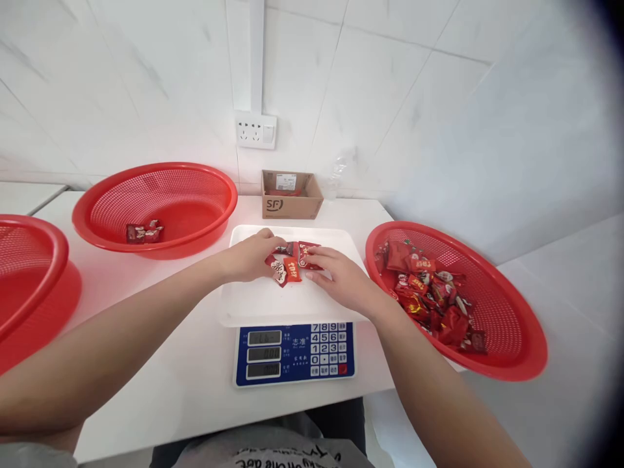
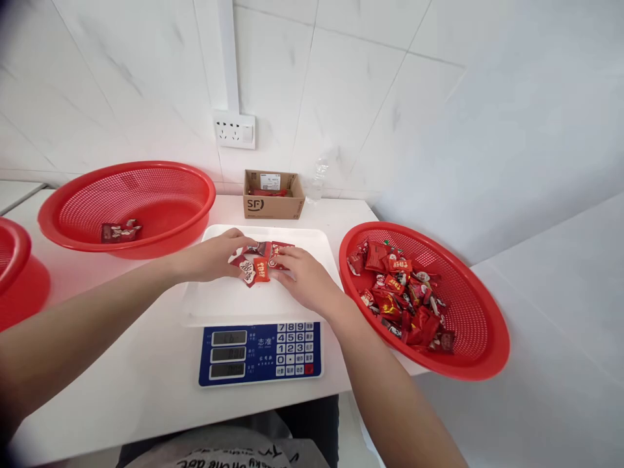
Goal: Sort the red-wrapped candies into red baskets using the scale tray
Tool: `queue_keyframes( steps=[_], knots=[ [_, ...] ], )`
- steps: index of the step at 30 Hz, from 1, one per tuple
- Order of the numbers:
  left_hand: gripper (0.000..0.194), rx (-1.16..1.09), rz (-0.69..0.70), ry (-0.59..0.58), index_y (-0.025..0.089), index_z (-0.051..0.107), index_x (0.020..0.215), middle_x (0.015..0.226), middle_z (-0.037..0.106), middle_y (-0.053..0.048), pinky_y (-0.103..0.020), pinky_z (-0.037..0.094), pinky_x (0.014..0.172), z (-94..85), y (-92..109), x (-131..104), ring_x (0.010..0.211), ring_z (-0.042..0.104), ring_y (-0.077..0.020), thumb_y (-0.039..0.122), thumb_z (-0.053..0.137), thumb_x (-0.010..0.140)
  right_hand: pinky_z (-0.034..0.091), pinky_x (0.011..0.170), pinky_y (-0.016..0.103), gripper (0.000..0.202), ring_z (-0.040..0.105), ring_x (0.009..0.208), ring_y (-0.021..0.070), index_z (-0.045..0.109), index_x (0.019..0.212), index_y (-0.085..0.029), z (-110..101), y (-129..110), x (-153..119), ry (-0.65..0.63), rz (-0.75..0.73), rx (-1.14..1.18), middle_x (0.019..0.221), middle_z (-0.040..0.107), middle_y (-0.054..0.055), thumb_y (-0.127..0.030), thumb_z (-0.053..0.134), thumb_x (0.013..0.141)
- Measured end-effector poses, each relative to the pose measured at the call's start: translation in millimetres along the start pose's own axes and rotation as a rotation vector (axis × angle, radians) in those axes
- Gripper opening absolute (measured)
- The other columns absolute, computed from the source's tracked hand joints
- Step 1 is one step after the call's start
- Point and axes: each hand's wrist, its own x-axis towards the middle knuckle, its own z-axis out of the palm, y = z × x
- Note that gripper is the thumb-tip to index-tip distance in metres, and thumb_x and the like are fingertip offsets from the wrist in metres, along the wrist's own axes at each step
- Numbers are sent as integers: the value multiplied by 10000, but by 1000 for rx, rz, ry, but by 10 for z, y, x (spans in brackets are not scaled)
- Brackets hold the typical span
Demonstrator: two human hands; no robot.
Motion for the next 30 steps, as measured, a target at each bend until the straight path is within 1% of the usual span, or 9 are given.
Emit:
queue_keyframes(
  steps=[3,7,12,14,16,20,24,26,30],
  knots=[
    [528,-19,-12,-4,248,514,1218,1150,479,-67,-305,473,808,-21,-5,-9,928,585,-203,252,610,698,400,1010,443,231,496,1196,225,676,1045,-190,-7,5,21,-3,8,-1,1230,596,96,-205,528,868],
    [478,-26,-12,47,243,526,1191,1159,490,-71,-300,473,823,-7,-19,27,966,581,-206,224,570,715,410,989,453,187,529,1153,227,698,942,-211,-35,-22,30,17,37,16,1180,621,88,-199,528,864],
    [389,-33,19,57,237,568,1108,1083,519,-60,-299,486,790,26,8,73,871,595,-187,244,572,719,402,995,457,297,454,1235,234,617,1156,-248,3,-123,20,44,-35,54,1298,530,91,-257,533,871],
    [343,-29,41,52,242,586,1059,1035,529,-53,-301,489,776,40,22,89,839,591,-185,248,574,716,388,1005,480,289,448,1238,246,626,1143,-268,45,-143,28,18,-112,10,1267,555,75,-245,530,872],
    [316,-21,49,61,240,591,1032,1022,535,-53,-310,489,773,52,22,98,830,587,-190,256,572,717,370,1024,488,246,473,1211,257,668,1068,-244,76,-137,33,-9,-151,-47,1189,606,77,-212,530,866],
    [348,-4,38,86,239,576,1076,1101,530,-62,-323,472,826,58,-21,93,900,584,-202,285,560,732,359,1035,487,221,465,1216,272,697,987,-197,77,-87,4,-19,-111,-86,1179,607,105,-164,527,850],
    [445,31,27,110,215,544,1157,1208,511,-92,-354,425,908,43,-46,89,1086,519,-252,311,568,724,401,992,481,278,453,1229,273,648,1093,-197,75,-56,-6,-4,-33,-37,1300,514,131,-174,546,835],
    [451,51,26,115,208,541,1160,1215,536,-97,-383,408,918,34,-37,99,1145,478,-284,305,565,720,405,990,476,300,468,1218,255,638,1102,-222,95,-40,22,9,-48,8,1289,530,106,-151,541,827],
    [349,50,59,77,245,580,1082,1069,649,-39,-335,458,801,19,-14,102,1003,581,-252,275,542,736,399,1000,467,342,480,1211,232,628,1122,-242,118,9,77,40,-56,48,1269,563,86,-107,514,828]
  ],
)
